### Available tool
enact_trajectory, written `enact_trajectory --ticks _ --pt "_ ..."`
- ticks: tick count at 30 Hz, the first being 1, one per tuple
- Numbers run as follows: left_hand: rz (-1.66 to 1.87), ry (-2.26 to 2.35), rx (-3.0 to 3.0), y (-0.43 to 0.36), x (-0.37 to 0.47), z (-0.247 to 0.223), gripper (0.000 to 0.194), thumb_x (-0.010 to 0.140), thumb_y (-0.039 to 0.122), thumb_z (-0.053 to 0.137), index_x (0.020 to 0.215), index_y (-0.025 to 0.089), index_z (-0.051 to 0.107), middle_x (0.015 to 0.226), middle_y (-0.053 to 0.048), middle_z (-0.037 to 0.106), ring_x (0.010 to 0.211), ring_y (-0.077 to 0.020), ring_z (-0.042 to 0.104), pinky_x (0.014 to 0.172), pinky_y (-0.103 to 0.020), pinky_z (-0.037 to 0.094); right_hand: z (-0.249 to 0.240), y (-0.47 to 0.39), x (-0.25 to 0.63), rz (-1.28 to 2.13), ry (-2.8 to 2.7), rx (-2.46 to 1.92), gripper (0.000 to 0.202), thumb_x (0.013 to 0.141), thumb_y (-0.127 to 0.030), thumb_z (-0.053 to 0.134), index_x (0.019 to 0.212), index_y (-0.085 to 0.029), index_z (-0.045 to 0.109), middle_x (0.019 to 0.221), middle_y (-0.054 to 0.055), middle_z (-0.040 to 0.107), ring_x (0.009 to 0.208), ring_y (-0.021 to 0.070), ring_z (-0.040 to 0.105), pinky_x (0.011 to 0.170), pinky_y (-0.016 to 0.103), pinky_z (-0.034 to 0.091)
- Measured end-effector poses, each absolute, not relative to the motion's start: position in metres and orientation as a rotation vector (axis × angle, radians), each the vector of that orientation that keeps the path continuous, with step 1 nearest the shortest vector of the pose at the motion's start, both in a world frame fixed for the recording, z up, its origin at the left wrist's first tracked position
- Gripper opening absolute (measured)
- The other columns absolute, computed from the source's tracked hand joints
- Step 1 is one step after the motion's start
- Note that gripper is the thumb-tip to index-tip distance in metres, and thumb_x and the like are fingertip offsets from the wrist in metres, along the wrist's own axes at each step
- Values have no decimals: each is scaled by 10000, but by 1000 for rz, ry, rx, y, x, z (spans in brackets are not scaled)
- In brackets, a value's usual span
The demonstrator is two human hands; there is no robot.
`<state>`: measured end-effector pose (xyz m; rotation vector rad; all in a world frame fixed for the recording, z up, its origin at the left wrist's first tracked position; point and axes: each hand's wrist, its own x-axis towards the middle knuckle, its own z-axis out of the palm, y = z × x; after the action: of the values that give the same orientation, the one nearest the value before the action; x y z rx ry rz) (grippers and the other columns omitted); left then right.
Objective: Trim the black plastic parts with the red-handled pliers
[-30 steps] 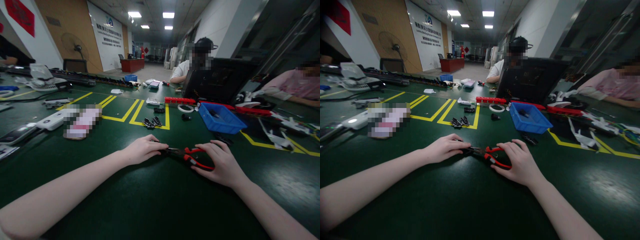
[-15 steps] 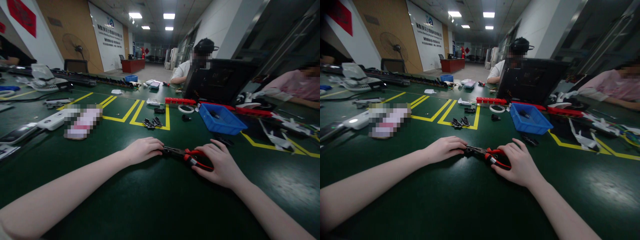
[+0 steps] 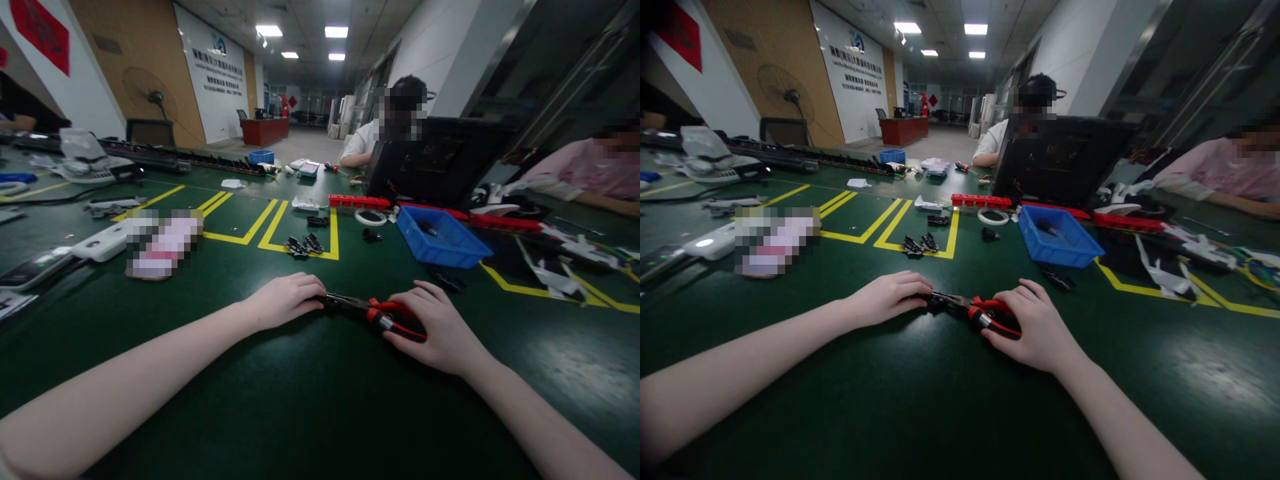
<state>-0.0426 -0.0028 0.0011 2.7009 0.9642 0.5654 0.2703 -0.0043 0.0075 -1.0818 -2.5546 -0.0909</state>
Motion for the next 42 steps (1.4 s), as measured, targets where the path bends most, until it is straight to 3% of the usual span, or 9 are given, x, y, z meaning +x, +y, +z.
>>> enact_trajectory --ticks 17,24,30,35,38,42 --pt "565 940 2677 -1 -42 0 172 978 217 489 1128 185 568 1191 -67 592 1082 -210 583 934 -366 491 7 -4 273 -95 -2586 -1106 502 761 -519 652 1118 -176 572 1009 99 678 939 268 633 1004 532 378" --pt "639 936 2706 1 -43 -3 204 959 138 481 1124 196 587 1324 -63 548 1293 -218 458 1135 -471 301 9 -7 270 -139 -2588 -1095 497 763 -513 648 1117 -171 584 998 107 683 915 270 633 955 506 405" --pt "692 1014 2718 0 -43 -4 197 928 111 502 1076 195 602 1309 -71 543 1205 -223 515 1018 -419 437 11 -8 266 -149 -2591 -1104 446 779 -505 630 1071 -170 592 993 115 681 921 274 621 921 484 423" --pt "641 1076 2619 -1 -42 -2 312 883 60 479 1160 195 535 1203 -66 601 1112 -208 570 968 -388 477 14 -10 265 -103 -2591 -1111 425 777 -491 635 1054 -171 596 973 105 680 902 263 616 897 469 435" --pt "632 1054 2628 -2 -41 0 347 875 133 538 1214 191 492 1194 -76 607 1112 -221 570 1004 -413 447 14 -11 266 -70 -2593 -1107 415 772 -477 642 1048 -170 597 960 101 678 884 257 614 887 466 439" --pt "647 984 2688 -3 -41 2 367 885 293 601 1220 197 486 1189 -74 610 1146 -237 550 1111 -480 312 15 -12 266 -39 -2598 -1097 422 767 -475 647 1061 -177 596 961 100 680 888 261 619 895 478 436"
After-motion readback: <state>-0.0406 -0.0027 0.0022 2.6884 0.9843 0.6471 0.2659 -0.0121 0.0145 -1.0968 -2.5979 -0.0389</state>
